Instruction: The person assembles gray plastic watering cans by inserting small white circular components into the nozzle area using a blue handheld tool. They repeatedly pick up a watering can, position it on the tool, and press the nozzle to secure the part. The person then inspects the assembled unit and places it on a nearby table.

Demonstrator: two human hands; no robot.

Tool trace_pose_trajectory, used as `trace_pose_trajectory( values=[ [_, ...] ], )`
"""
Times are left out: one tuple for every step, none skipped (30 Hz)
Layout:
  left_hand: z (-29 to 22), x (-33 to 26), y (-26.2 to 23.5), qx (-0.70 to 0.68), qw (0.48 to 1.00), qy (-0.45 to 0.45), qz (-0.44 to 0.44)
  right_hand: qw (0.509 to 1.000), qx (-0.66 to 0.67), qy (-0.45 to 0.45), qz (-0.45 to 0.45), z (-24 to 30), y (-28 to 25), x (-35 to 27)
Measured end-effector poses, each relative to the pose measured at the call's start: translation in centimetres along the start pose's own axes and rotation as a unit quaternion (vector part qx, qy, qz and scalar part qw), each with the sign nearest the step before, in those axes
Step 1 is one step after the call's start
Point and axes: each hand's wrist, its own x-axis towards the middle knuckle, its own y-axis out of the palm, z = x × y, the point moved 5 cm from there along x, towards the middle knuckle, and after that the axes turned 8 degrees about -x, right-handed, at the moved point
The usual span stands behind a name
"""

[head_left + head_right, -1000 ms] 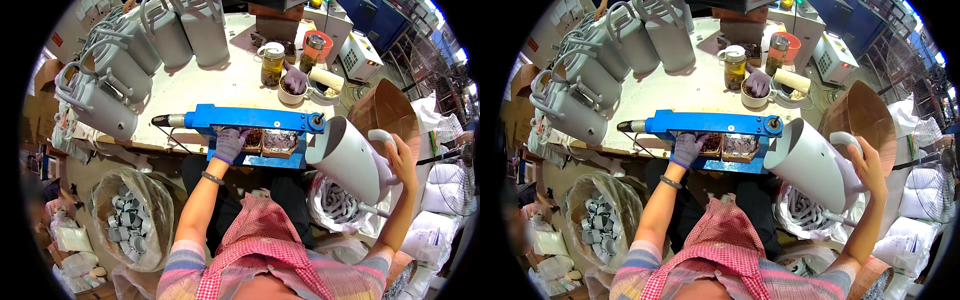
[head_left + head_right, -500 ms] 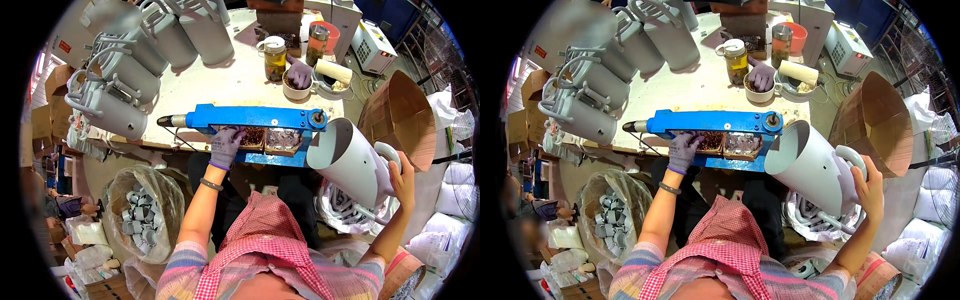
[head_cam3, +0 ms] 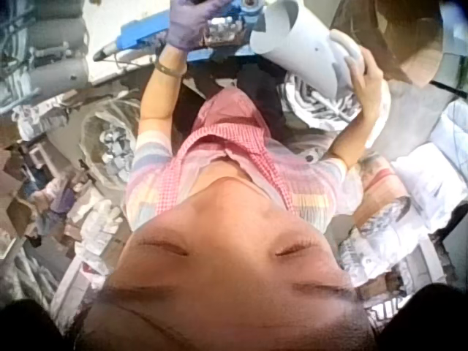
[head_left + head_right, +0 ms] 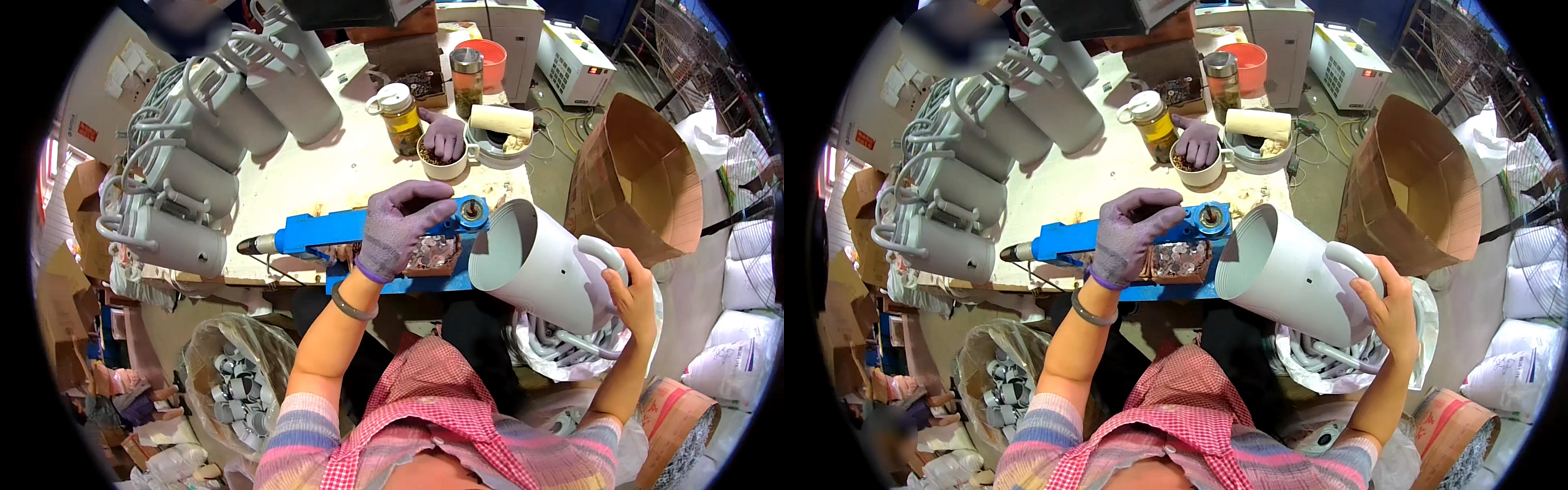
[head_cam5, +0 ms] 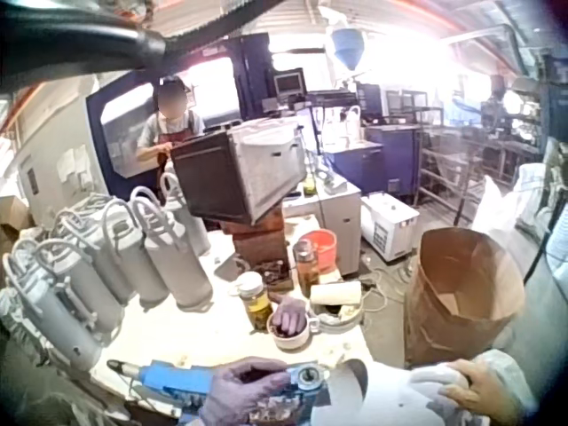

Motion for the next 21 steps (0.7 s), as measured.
trace_pose_trajectory(
  values=[
    [0.2,0.4,0.2,-0.009,1.0,-0.007,0.01,1.0,0.0,0.002,-0.005,-0.4,-0.1,0.0],
    [0.5,0.7,0.3,-0.017,1.0,-0.013,0.02,1.0,0.0,0.003,-0.009,-0.8,-0.2,-0.1],
    [0.6,0.9,0.5,-0.026,0.999,-0.02,0.029,1.0,0.001,0.002,-0.012,-1.0,-0.2,-0.1],
    [0.4,0.9,0.7,-0.045,0.998,-0.026,0.032,1.0,0.001,0.002,-0.016,-1.1,-0.2,-0.2],
    [0.4,1.0,0.7,-0.077,0.996,-0.031,0.026,1.0,0.002,0.001,-0.019,-1.3,-0.3,-0.3],
    [0.5,1.1,0.7,-0.109,0.993,-0.036,0.02,1.0,0.002,-0.004,-0.021,-1.4,-0.4,-0.4],
    [0.7,1.1,0.5,-0.141,0.989,-0.041,0.013,1.0,0.001,-0.01,-0.022,-1.5,-0.4,-0.4],
    [1.1,1.3,0.1,-0.097,0.995,-0.032,0.015,1.0,0.001,-0.016,-0.022,-1.6,-0.4,-0.4],
    [1.3,1.4,0.2,-0.094,0.995,-0.028,0.019,0.999,0.005,-0.02,-0.025,-1.5,-0.5,-0.4],
    [1.4,1.5,0.4,-0.091,0.995,-0.024,0.023,0.999,0.008,-0.023,-0.027,-1.3,-0.5,-0.4],
    [1.4,1.5,0.6,-0.088,0.996,-0.02,0.027,0.999,0.011,-0.026,-0.029,-1.1,-0.5,-0.3],
    [1.2,1.6,0.8,-0.07,0.997,-0.013,0.024,0.999,0.015,-0.027,-0.026,-1.1,-0.4,-0.3],
    [1.1,1.8,1.2,-0.053,0.998,-0.005,0.023,0.999,0.017,-0.027,-0.024,-1.1,-0.5,-0.3],
    [0.8,1.9,1.5,-0.036,0.999,0.002,0.021,0.999,0.02,-0.028,-0.022,-1.1,-0.5,-0.3],
    [0.6,1.9,2.0,-0.02,1.0,0.008,0.02,0.999,0.022,-0.034,-0.02,-1.0,-0.5,-0.3],
    [0.3,2.0,2.5,-0.004,1.0,0.014,0.021,0.999,0.024,-0.038,-0.02,-0.9,-0.5,-0.3],
    [0.1,2.0,2.8,0.012,1.0,0.019,0.022,0.999,0.026,-0.043,-0.02,-0.9,-0.5,-0.4],
    [-0.1,2.2,2.9,0.038,0.999,0.027,0.025,0.999,0.028,-0.041,-0.021,-1.0,-0.5,-0.4],
    [-0.3,2.5,3.0,0.064,0.997,0.034,0.026,0.999,0.031,-0.04,-0.02,-1.0,-0.5,-0.4],
    [-0.5,2.6,3.1,0.09,0.995,0.041,0.027,0.999,0.033,-0.039,-0.019,-1.1,-0.5,-0.4],
    [-0.5,2.6,3.1,0.079,0.996,0.043,0.026,0.998,0.033,-0.047,-0.026,-1.1,-0.5,-0.4]
  ],
)
